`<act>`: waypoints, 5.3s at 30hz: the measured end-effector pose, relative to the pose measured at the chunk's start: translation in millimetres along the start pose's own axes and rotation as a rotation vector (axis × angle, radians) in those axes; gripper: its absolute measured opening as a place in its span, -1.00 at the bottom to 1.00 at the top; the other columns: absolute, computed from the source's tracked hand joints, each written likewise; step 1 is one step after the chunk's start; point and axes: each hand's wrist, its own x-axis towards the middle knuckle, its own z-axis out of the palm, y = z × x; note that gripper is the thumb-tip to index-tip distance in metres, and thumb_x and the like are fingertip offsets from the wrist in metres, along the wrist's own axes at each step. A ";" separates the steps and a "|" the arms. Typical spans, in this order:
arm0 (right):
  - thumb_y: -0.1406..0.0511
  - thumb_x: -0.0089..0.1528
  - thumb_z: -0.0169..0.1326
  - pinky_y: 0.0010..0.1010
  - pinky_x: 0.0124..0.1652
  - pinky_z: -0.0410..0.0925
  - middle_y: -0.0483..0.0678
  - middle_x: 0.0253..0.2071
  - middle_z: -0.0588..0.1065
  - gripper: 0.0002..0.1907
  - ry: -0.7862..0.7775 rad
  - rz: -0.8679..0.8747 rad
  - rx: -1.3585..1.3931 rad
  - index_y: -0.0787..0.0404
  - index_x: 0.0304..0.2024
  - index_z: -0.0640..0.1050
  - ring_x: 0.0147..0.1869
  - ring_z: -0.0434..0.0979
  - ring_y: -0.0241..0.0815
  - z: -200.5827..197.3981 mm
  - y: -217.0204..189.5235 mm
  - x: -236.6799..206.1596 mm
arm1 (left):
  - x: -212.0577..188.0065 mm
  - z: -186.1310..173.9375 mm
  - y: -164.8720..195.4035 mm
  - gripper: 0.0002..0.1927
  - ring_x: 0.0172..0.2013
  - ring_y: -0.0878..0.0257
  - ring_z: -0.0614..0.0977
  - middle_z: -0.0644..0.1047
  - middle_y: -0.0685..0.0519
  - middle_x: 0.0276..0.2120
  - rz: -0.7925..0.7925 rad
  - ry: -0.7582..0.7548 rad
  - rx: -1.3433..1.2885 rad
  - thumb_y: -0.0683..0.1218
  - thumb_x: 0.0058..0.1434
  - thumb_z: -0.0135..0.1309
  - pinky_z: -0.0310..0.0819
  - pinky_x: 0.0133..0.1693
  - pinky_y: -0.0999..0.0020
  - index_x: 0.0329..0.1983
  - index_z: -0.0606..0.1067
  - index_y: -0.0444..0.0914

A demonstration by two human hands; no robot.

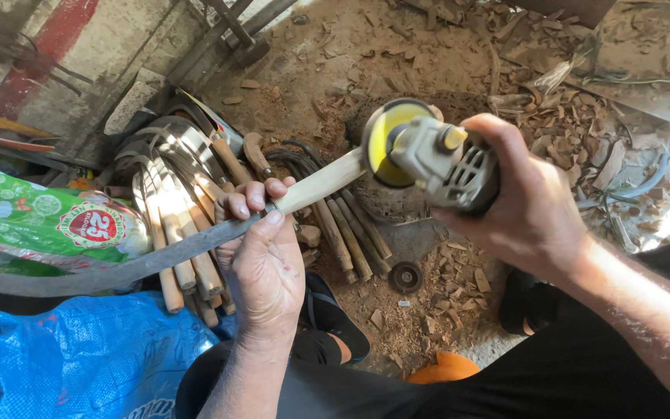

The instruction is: The person uses an angle grinder to smooth and shape the wooden handles of several sickle-like tools. They hold each handle against the spinning disc, rotating it to grind the surface evenly. The person works on multiple handles one at a time, focusing on the end and sides of each handle.

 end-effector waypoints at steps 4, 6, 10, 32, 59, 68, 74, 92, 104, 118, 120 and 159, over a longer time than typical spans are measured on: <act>0.29 0.04 0.40 -0.23 -0.13 0.60 0.21 -0.06 0.59 -0.20 -0.041 -0.065 0.022 0.34 0.21 0.27 -0.05 0.71 0.06 9.4 -13.9 -7.8 | -1.1 1.5 -2.0 -0.71 0.06 0.14 0.45 0.35 0.07 -0.14 -0.034 0.011 -0.040 -0.41 0.20 0.01 0.23 0.44 -0.03 -0.15 0.33 -0.20; 0.31 0.08 0.39 -0.25 -0.12 0.62 0.24 -0.02 0.58 -0.20 -0.043 -0.050 0.031 0.35 0.24 0.25 -0.04 0.71 0.07 9.9 -12.4 -7.1 | -1.2 1.8 -1.0 -0.69 0.05 0.14 0.45 0.35 0.08 -0.15 -0.032 0.004 -0.055 -0.42 0.18 0.01 0.22 0.45 -0.03 -0.15 0.33 -0.19; 0.29 0.07 0.40 -0.24 -0.09 0.62 0.29 0.03 0.55 -0.16 -0.019 0.012 -0.007 0.36 0.26 0.22 0.01 0.68 0.12 -0.8 0.9 -0.6 | 0.4 1.5 3.8 -0.69 0.01 0.15 0.44 0.33 0.09 -0.18 0.017 0.002 -0.011 -0.42 0.16 -0.03 0.22 0.42 -0.03 -0.16 0.32 -0.19; 0.27 0.03 0.39 -0.20 -0.12 0.61 0.18 -0.04 0.59 -0.15 -0.149 0.097 0.079 0.28 0.27 0.23 -0.05 0.70 0.04 8.7 -20.9 -3.3 | 5.2 1.9 5.9 -0.72 -0.27 0.26 0.37 0.22 0.15 -0.48 0.155 -0.018 0.109 0.02 0.58 0.02 0.35 0.14 0.11 -0.25 0.32 -0.14; 0.33 0.01 0.37 -0.26 0.10 0.54 0.09 0.05 0.58 -0.15 -0.160 0.174 0.274 0.25 0.28 0.24 0.12 0.67 -0.03 1.6 -16.8 6.6 | -0.6 -3.2 9.0 -0.95 -0.30 0.30 0.36 0.27 0.12 -0.46 0.257 -0.119 0.217 -0.21 0.54 -0.02 0.32 -0.01 0.22 -0.03 0.38 -0.19; 0.32 -0.10 0.43 -0.23 0.07 0.52 0.06 0.01 0.60 -0.06 -0.258 0.170 0.263 0.22 0.26 0.24 0.10 0.66 -0.06 11.8 -38.6 0.1 | -1.2 0.8 1.6 -0.96 -0.30 0.28 0.38 0.29 0.10 -0.45 0.260 -0.125 0.241 -0.21 0.50 -0.01 0.35 0.01 0.20 -0.07 0.38 -0.21; 0.34 -0.05 0.39 -0.26 0.12 0.52 0.08 0.05 0.58 -0.14 -0.219 0.266 0.270 0.23 0.24 0.27 0.13 0.66 -0.06 1.9 -17.5 7.7 | 0.0 -2.4 6.2 -0.96 -0.29 0.28 0.38 0.28 0.11 -0.46 0.286 -0.131 0.267 -0.22 0.51 -0.01 0.35 0.03 0.21 -0.07 0.38 -0.22; 0.29 -0.02 0.37 -0.25 0.08 0.51 0.12 0.02 0.59 -0.14 -0.171 0.268 0.120 0.24 0.26 0.26 0.09 0.67 -0.03 -7.3 -10.0 6.7 | 7.2 -16.5 16.4 -0.95 -0.32 0.28 0.35 0.27 0.11 -0.45 0.212 -0.052 0.108 -0.20 0.52 0.02 0.30 -0.12 0.26 -0.11 0.43 -0.21; 0.28 -0.01 0.41 -0.24 0.18 0.49 0.21 0.16 0.52 -0.11 -0.100 0.182 0.066 0.31 0.29 0.26 0.21 0.60 0.03 -14.9 15.6 -2.8 | 18.7 -35.1 27.1 -0.95 -0.30 0.31 0.33 0.25 0.16 -0.42 0.120 0.046 0.036 -0.18 0.52 -0.03 0.32 -0.08 0.26 -0.06 0.40 -0.13; 0.33 0.04 0.48 -0.35 0.35 0.48 -0.03 0.23 0.42 -0.06 0.256 0.300 0.257 0.27 0.33 0.21 0.35 0.52 -0.22 -52.1 27.8 -12.7 | 63.1 -89.1 -19.1 -0.74 -0.32 0.14 0.53 0.47 0.02 -0.44 -0.158 0.404 -0.064 0.01 0.32 0.13 0.52 -0.10 0.22 -0.38 0.40 -0.22; 0.36 0.00 0.46 -0.33 0.33 0.46 0.00 0.20 0.41 -0.07 0.231 0.279 0.208 0.29 0.30 0.20 0.33 0.51 -0.18 -52.1 25.3 -8.5 | 72.8 -88.6 -34.4 -0.79 -0.42 0.17 0.49 0.42 0.07 -0.50 -0.287 0.494 -0.095 -0.02 0.26 0.12 0.52 -0.21 0.14 -0.41 0.38 -0.18; 0.29 -0.15 0.48 -0.40 -0.04 0.52 -0.04 -0.06 0.60 -0.02 -0.154 0.325 0.254 0.17 0.26 0.28 -0.04 0.68 -0.24 22.4 -13.6 -38.1 | 21.4 19.1 -5.7 -0.56 -0.51 0.35 0.35 0.34 0.09 -0.35 0.417 0.224 0.241 0.18 0.56 0.02 0.31 -0.47 0.39 0.30 0.22 -0.10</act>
